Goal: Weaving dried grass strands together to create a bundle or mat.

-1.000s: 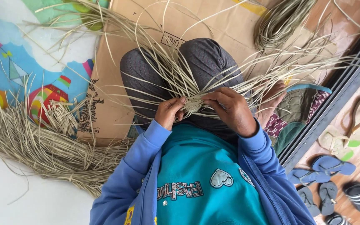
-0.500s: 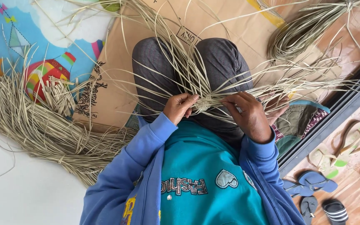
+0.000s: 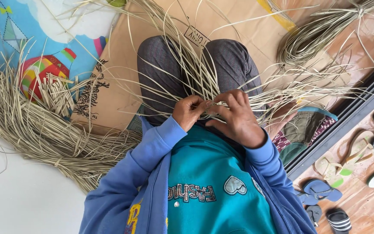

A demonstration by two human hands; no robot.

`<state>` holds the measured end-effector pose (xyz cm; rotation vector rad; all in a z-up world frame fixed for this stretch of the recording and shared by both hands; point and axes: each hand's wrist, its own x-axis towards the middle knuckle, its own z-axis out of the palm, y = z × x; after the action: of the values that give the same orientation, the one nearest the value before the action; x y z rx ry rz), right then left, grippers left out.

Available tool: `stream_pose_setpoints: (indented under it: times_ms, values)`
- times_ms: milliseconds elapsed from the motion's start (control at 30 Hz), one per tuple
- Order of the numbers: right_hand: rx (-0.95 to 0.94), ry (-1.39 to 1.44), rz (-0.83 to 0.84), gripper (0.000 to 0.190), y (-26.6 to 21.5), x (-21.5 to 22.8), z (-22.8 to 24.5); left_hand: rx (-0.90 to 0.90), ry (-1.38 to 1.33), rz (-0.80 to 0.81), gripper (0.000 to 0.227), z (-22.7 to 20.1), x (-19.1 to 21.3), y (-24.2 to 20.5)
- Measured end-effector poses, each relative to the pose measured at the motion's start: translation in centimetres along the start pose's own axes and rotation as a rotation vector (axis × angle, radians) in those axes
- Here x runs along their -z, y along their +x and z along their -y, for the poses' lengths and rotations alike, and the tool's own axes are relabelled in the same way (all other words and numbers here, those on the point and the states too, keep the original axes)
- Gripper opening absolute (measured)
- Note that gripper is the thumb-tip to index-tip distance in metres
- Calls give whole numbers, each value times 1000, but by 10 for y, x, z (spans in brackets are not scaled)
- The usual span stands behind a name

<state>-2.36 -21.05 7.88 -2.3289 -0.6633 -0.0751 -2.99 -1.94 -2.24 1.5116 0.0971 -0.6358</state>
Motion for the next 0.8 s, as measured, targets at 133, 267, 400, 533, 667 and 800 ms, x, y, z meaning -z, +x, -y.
stream_pose_setpoints:
  times_ms: [133, 267, 400, 533, 667, 800]
  values:
    - [-23, -22, 45, 15, -9, -10, -18, 51, 7, 1, 34, 4, 2, -1]
    - [-105, 160, 27, 14, -9, 0, -16, 136, -20, 159, 40, -5, 8, -7]
    - [-167, 259, 27, 12, -16, 2, -20, 123, 92, 267, 36, -6, 13, -8]
    - [-136, 244, 36, 13, -20, -1, -21, 146, 51, 265, 27, -6, 10, -10]
    - [-133, 223, 25, 11, -23, -5, -22, 171, 27, 216, 25, -4, 4, -11]
    - [-135, 206, 21, 11, -22, -5, -20, 150, 71, 166, 21, 1, -1, -11]
